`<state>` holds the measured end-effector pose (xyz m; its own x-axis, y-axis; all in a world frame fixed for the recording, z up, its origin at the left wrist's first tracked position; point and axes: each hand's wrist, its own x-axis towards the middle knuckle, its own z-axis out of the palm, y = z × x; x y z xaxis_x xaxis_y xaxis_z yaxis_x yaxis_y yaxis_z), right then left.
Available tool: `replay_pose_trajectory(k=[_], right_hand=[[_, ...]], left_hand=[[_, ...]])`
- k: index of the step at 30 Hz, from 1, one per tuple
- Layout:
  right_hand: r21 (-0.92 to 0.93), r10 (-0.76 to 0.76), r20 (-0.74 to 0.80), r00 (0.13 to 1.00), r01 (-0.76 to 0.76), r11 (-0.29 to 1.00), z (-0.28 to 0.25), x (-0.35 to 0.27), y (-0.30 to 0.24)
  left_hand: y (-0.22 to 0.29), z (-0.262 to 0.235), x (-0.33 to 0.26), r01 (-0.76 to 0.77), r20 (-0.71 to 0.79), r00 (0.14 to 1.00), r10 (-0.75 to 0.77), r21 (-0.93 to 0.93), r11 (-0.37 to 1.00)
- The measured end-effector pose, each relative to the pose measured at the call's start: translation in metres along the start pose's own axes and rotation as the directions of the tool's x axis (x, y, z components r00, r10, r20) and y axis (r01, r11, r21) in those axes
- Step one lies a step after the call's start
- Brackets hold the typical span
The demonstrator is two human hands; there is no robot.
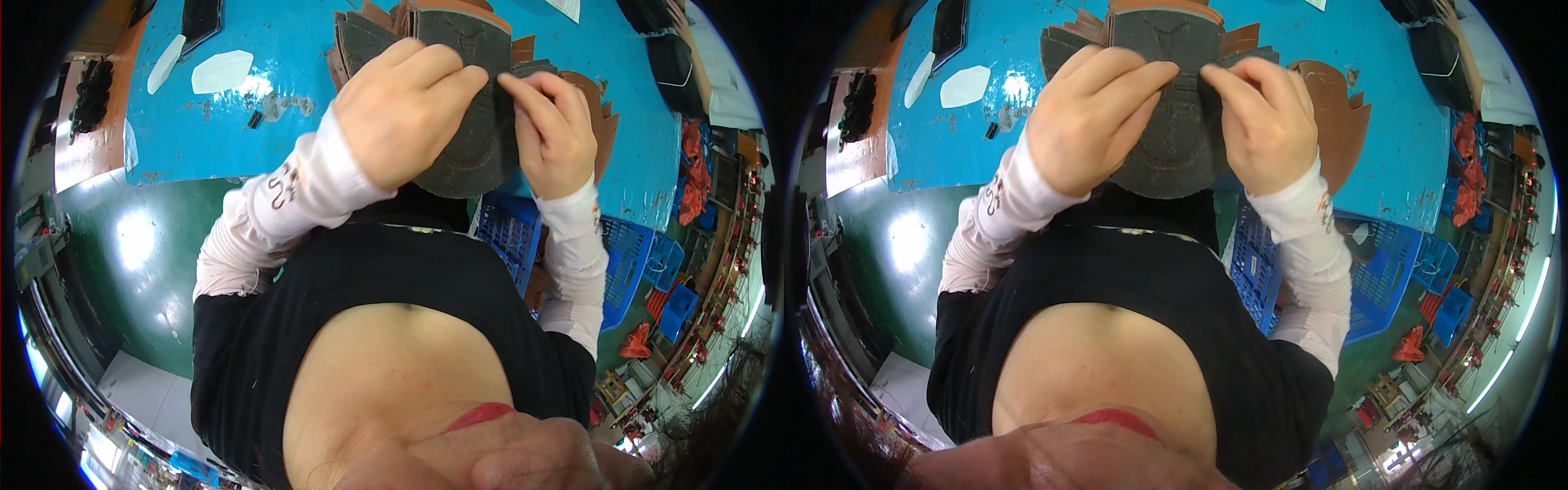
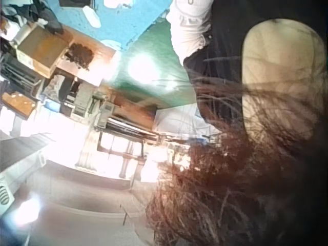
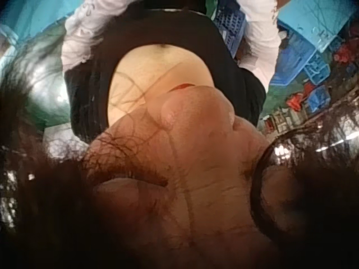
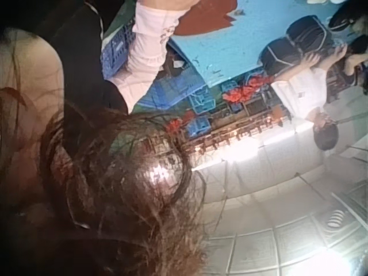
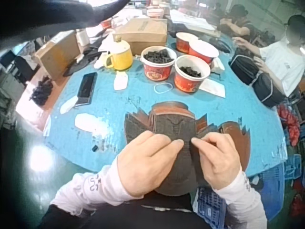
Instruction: Attaching small rubber components to shoe uppers at a manufacturing workstation.
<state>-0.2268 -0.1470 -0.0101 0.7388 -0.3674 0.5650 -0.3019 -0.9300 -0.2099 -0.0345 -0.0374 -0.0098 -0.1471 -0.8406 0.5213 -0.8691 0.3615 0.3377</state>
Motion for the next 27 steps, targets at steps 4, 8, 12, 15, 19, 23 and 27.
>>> replay_pose_trajectory(k=[4, 8, 12, 15, 19, 23, 27], right_hand=[[0.559, 0.389, -0.045, 0.920, -0.299, 0.774, -0.010, -0.015, -0.050], [0.797, 0.400, 0.038, 0.916, -0.269, 0.541, 0.009, -0.019, -0.083], [0.861, 0.483, 0.182, 0.856, -0.376, 0.342, 0.008, -0.022, -0.094], [0.882, 0.479, 0.235, 0.846, -0.393, 0.261, 0.005, -0.019, -0.098], [0.902, 0.482, 0.332, 0.811, -0.422, 0.089, 0.004, -0.015, -0.099], [0.899, 0.483, 0.370, 0.793, -0.437, 0.029, 0.003, -0.011, -0.098], [0.883, 0.503, 0.331, 0.798, -0.450, 0.133, 0.003, -0.011, -0.100]], left_hand=[[0.016, -0.018, -0.025, 0.075, -0.087, 0.987, -0.133, -0.482, 0.873], [0.022, -0.015, -0.041, 0.031, -0.126, 0.982, -0.141, -0.626, 0.779], [0.018, -0.016, -0.046, -0.063, -0.234, 0.968, -0.086, -0.563, 0.824], [0.019, -0.016, -0.051, -0.087, -0.257, 0.962, -0.091, -0.605, 0.791], [0.018, -0.019, -0.052, -0.062, -0.236, 0.964, -0.124, -0.653, 0.755], [0.014, -0.020, -0.050, -0.092, -0.248, 0.964, -0.095, -0.649, 0.756], [0.010, -0.018, -0.050, -0.087, -0.242, 0.965, -0.098, -0.651, 0.754]])
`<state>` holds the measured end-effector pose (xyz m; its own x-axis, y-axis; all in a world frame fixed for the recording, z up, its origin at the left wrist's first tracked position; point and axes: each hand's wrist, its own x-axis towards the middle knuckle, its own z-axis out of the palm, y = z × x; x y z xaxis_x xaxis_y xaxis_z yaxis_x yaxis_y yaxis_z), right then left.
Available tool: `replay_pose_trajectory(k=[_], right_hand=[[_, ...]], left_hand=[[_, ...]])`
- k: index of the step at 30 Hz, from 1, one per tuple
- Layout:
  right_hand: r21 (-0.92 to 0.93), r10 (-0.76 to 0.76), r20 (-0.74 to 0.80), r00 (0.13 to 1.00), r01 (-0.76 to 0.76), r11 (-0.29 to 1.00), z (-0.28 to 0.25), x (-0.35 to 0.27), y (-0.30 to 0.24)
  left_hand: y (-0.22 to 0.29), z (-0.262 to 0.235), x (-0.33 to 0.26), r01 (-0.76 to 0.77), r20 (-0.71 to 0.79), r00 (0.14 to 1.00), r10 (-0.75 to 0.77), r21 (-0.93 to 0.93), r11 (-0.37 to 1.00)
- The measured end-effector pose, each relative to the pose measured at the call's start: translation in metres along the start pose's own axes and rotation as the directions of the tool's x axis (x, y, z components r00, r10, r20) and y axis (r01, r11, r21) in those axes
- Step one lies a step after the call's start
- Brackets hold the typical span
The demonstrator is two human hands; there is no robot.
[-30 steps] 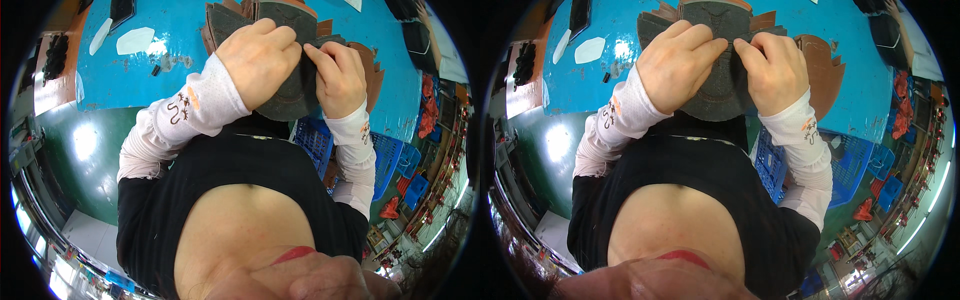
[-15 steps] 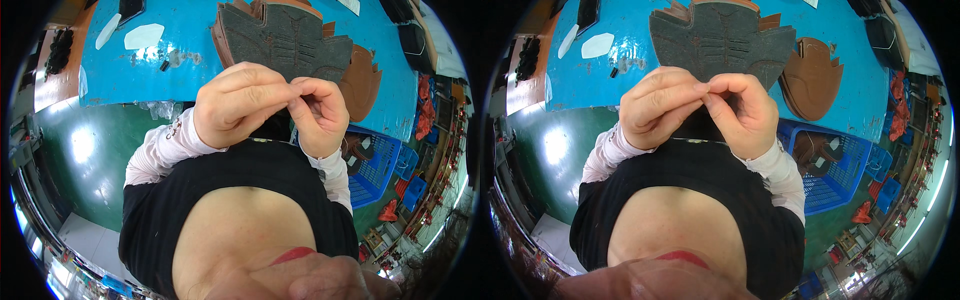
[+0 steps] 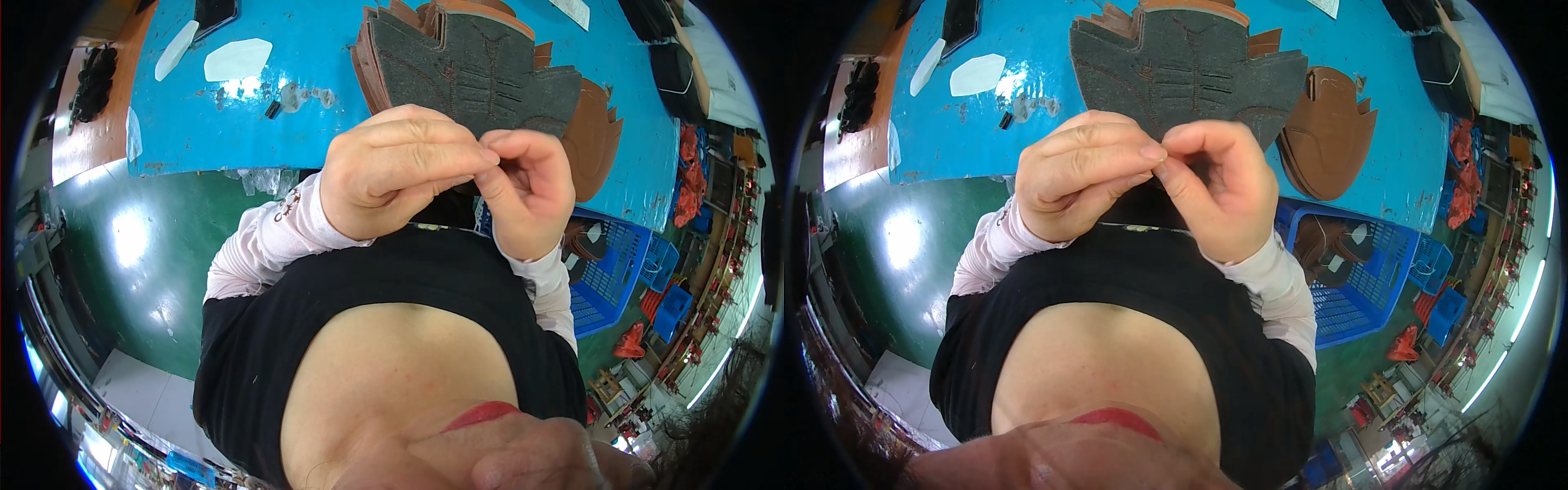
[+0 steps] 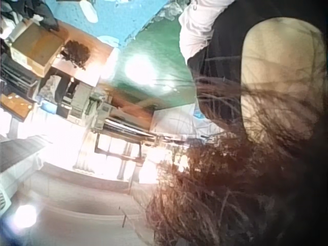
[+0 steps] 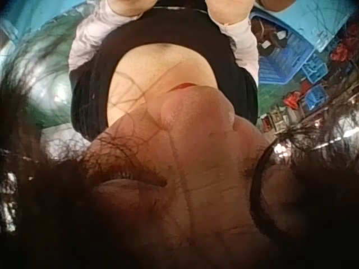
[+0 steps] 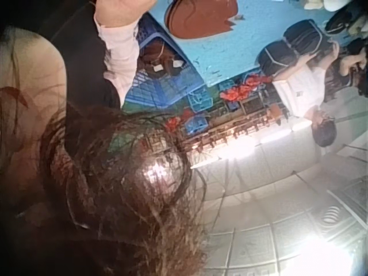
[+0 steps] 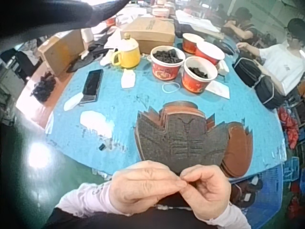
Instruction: Attaching small rubber components to shoe uppers at a manufacturing workstation.
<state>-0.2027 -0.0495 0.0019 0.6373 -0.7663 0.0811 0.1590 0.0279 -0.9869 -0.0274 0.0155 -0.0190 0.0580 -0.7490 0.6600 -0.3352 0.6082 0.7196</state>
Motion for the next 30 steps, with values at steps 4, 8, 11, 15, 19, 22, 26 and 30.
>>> replay_pose_trajectory(k=[4, 8, 11, 15, 19, 22, 26, 30], right_hand=[[-0.153, -0.126, 0.072, 0.989, 0.136, 0.979, -0.002, 0.001, 0.004], [0.094, 0.023, 0.089, 0.996, -0.032, 0.995, -0.003, 0.003, 0.004], [-0.068, -0.008, 0.037, 0.999, 0.010, 0.998, 0.007, 0.006, -0.001], [-0.005, -0.015, 0.045, 0.999, 0.016, 1.000, 0.005, 0.008, 0.005], [-0.153, -0.100, 0.104, 0.990, 0.115, 0.982, -0.014, 0.016, 0.000], [-0.567, -0.279, -0.011, 0.960, 0.224, 0.793, -0.015, 0.040, -0.004], [-0.810, -0.383, 0.339, 0.859, 0.474, 0.345, -0.028, 0.075, 0.006], [-0.807, -0.342, 0.459, 0.820, 0.546, 0.226, -0.029, 0.081, 0.008]], left_hand=[[-0.003, -0.001, 0.000, -0.021, -0.004, 1.000, 0.021, 0.006, 1.000], [-0.001, -0.006, 0.005, -0.078, 0.029, 0.997, 0.076, 0.084, 0.993], [-0.003, -0.008, 0.005, -0.064, 0.007, 0.998, 0.063, 0.087, 0.994], [-0.008, -0.007, 0.002, -0.022, -0.030, 0.999, 0.023, 0.041, 0.999], [-0.009, -0.017, 0.007, -0.025, -0.069, 0.997, 0.039, 0.188, 0.982], [-0.021, -0.026, 0.009, -0.069, -0.021, 0.995, 0.093, 0.511, 0.857], [-0.024, -0.017, 0.010, -0.036, 0.034, 0.999, 0.021, 0.564, 0.825], [-0.025, -0.019, 0.012, -0.028, 0.065, 0.998, -0.011, 0.569, 0.822]])
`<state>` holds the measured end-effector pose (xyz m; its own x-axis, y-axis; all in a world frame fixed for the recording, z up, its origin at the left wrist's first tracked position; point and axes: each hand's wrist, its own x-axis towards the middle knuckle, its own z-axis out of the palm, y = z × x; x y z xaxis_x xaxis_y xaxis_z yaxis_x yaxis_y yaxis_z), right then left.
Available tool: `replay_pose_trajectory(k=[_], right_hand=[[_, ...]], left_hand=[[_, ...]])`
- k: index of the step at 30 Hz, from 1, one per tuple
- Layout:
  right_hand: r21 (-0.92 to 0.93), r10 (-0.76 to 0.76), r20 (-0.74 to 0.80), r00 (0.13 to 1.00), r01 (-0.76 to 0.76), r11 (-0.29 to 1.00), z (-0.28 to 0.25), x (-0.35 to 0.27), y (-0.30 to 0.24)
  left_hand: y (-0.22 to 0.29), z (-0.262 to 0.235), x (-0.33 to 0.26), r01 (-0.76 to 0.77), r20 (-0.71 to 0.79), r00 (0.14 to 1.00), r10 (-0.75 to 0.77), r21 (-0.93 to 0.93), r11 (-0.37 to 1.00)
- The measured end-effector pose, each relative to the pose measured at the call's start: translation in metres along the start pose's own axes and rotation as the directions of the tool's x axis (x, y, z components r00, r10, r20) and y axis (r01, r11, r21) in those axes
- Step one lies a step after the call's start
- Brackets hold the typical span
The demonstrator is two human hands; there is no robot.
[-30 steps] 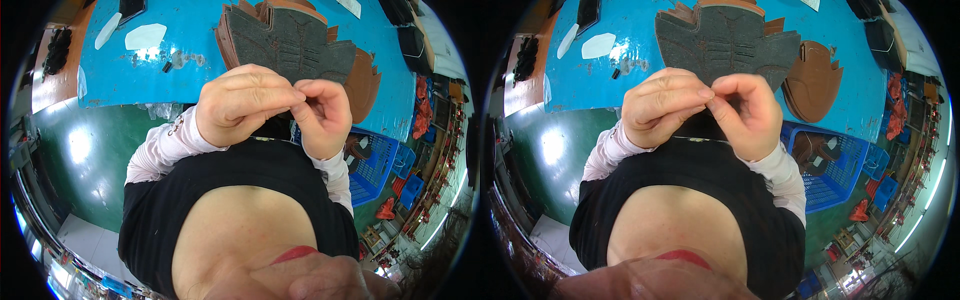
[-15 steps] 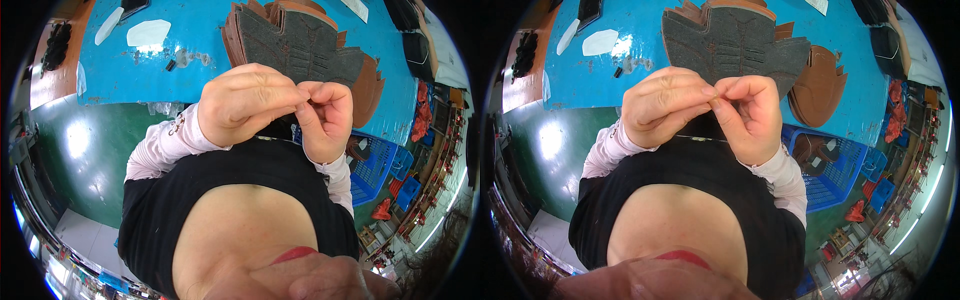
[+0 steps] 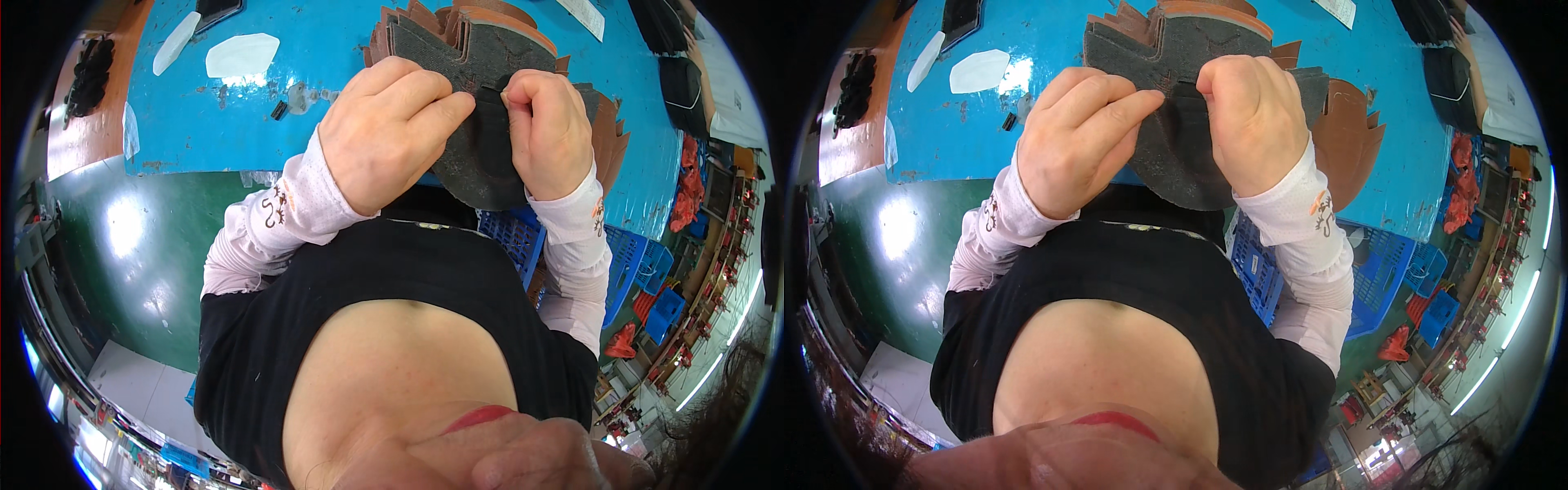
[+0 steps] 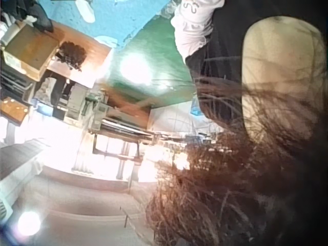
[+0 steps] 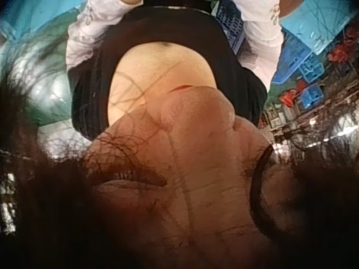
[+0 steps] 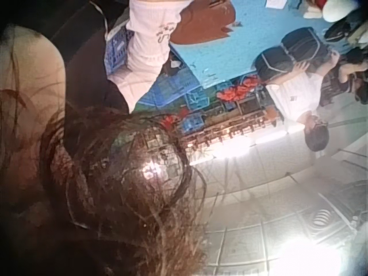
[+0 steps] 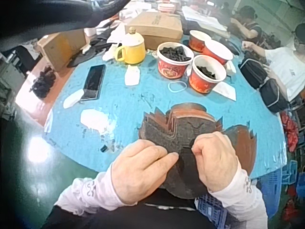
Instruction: Attaching small rubber components to shoe uppers at a manufacturing workstation.
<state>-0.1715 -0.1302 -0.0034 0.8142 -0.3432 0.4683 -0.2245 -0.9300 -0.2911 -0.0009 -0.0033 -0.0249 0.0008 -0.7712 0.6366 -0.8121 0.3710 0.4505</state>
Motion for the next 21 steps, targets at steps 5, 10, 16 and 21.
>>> replay_pose_trajectory(k=[5, 10, 16, 21], right_hand=[[-0.031, -0.028, 0.016, 0.999, 0.029, 0.999, 0.000, 0.002, 0.002], [-0.094, -0.018, -0.050, 0.999, 0.013, 0.995, -0.001, 0.000, 0.002], [-0.296, -0.052, -0.095, 0.994, 0.021, 0.955, 0.000, -0.013, -0.001], [-0.351, -0.050, -0.073, 0.996, 0.021, 0.936, -0.015, -0.011, -0.009]], left_hand=[[0.005, 0.000, 0.014, -0.024, 0.137, 0.991, 0.007, 0.120, 0.993], [0.008, 0.005, 0.023, -0.076, 0.267, 0.964, 0.016, 0.217, 0.973], [0.015, 0.008, 0.021, -0.068, 0.284, 0.959, -0.004, 0.243, 0.968], [0.009, 0.007, 0.013, -0.021, 0.077, 0.997, 0.013, 0.101, 0.995]])
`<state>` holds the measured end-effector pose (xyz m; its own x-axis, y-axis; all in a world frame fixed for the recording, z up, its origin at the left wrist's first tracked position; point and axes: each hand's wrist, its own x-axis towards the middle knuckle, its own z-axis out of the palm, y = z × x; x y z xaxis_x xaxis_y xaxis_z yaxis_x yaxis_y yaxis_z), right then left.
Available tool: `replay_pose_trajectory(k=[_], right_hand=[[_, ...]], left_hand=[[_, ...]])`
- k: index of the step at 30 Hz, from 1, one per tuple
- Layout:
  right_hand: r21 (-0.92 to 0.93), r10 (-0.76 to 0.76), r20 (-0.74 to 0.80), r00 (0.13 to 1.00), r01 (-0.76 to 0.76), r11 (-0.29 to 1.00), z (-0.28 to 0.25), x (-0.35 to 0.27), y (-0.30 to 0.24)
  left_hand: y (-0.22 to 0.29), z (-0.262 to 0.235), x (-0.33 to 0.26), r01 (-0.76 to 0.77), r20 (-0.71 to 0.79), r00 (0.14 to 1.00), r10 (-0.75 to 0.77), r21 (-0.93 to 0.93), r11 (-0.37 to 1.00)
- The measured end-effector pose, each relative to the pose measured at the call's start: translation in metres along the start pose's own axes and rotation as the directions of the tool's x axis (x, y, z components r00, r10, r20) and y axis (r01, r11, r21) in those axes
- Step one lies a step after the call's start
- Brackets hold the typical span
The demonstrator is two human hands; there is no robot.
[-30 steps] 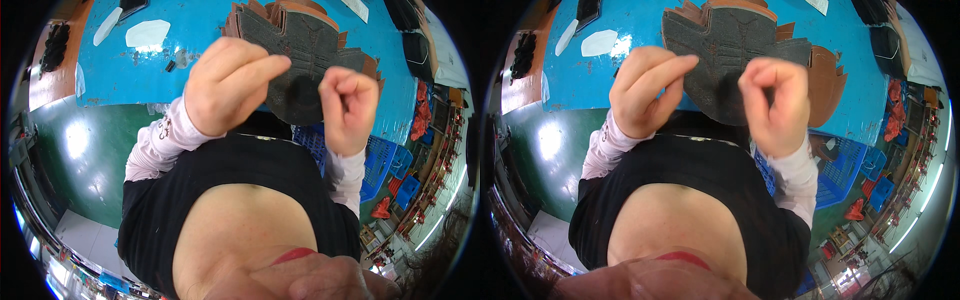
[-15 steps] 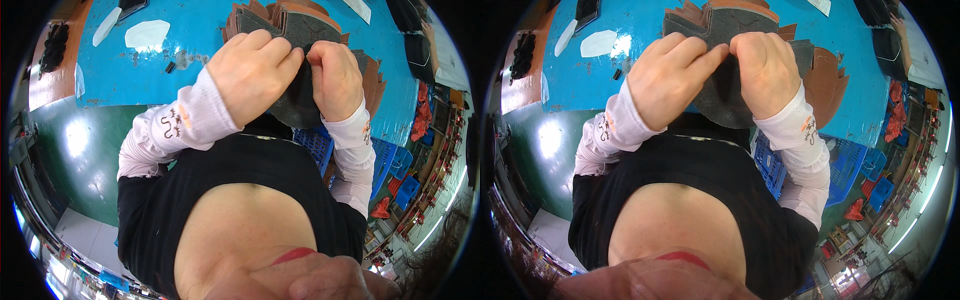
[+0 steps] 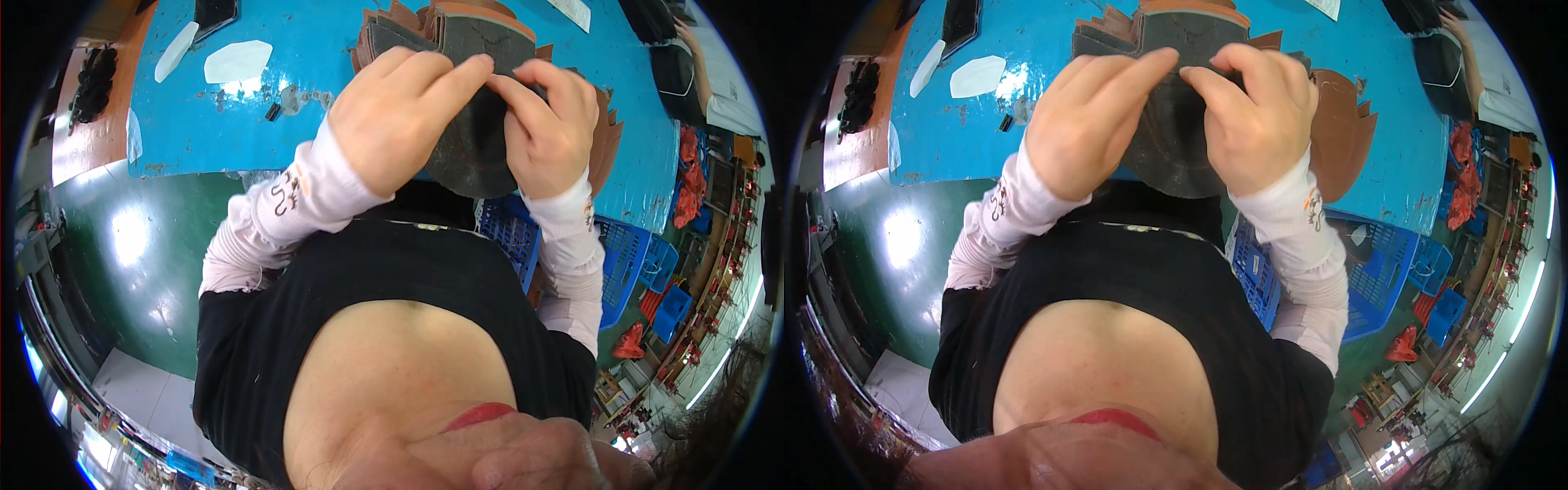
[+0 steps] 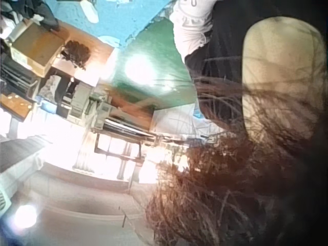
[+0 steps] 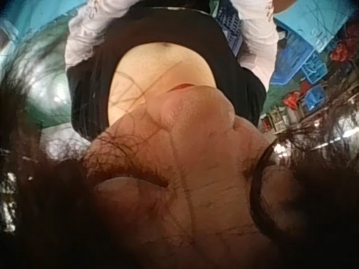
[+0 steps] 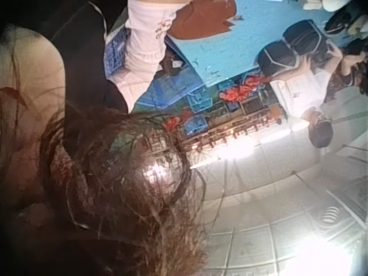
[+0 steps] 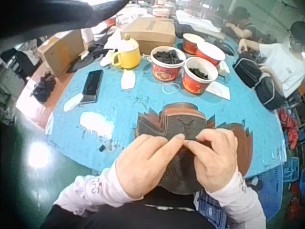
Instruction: Attaching small rubber components to shoe uppers at a manufacturing workstation.
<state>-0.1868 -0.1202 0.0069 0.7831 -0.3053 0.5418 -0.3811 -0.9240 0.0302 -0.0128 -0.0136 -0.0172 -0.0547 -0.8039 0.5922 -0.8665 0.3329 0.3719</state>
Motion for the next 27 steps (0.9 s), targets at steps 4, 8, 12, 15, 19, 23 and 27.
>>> replay_pose_trajectory(k=[4, 8, 12, 15, 19, 23, 27], right_hand=[[0.688, 0.380, 0.031, 0.924, -0.296, 0.663, -0.021, -0.020, -0.033], [0.916, 0.450, 0.279, 0.848, -0.375, 0.139, -0.016, -0.034, -0.055], [0.884, 0.428, 0.460, 0.778, -0.444, -0.143, -0.020, -0.041, -0.060], [0.836, 0.355, 0.536, 0.766, -0.423, -0.351, -0.022, -0.041, -0.057], [0.911, 0.414, 0.124, 0.902, -0.269, 0.313, -0.017, -0.038, -0.052], [0.459, 0.233, -0.030, 0.972, -0.194, 0.867, 0.000, -0.010, -0.014], [0.335, 0.003, -0.024, 1.000, 0.006, 0.942, 0.013, -0.002, 0.001]], left_hand=[[0.023, -0.009, -0.021, 0.274, 0.115, 0.910, -0.397, -0.886, 0.373], [0.025, -0.001, -0.033, 0.178, 0.026, 0.953, -0.302, -0.854, 0.488], [0.028, -0.002, -0.033, 0.057, -0.099, 0.976, -0.195, -0.744, 0.666], [0.028, -0.005, -0.031, 0.055, -0.084, 0.980, -0.181, -0.761, 0.646], [0.027, -0.007, -0.029, 0.146, -0.151, 0.944, -0.293, -0.605, 0.782], [0.009, -0.002, -0.024, 0.073, -0.191, 0.975, -0.117, -0.225, 0.972], [0.003, 0.002, -0.021, 0.052, -0.133, 0.988, -0.080, -0.200, 0.978]])
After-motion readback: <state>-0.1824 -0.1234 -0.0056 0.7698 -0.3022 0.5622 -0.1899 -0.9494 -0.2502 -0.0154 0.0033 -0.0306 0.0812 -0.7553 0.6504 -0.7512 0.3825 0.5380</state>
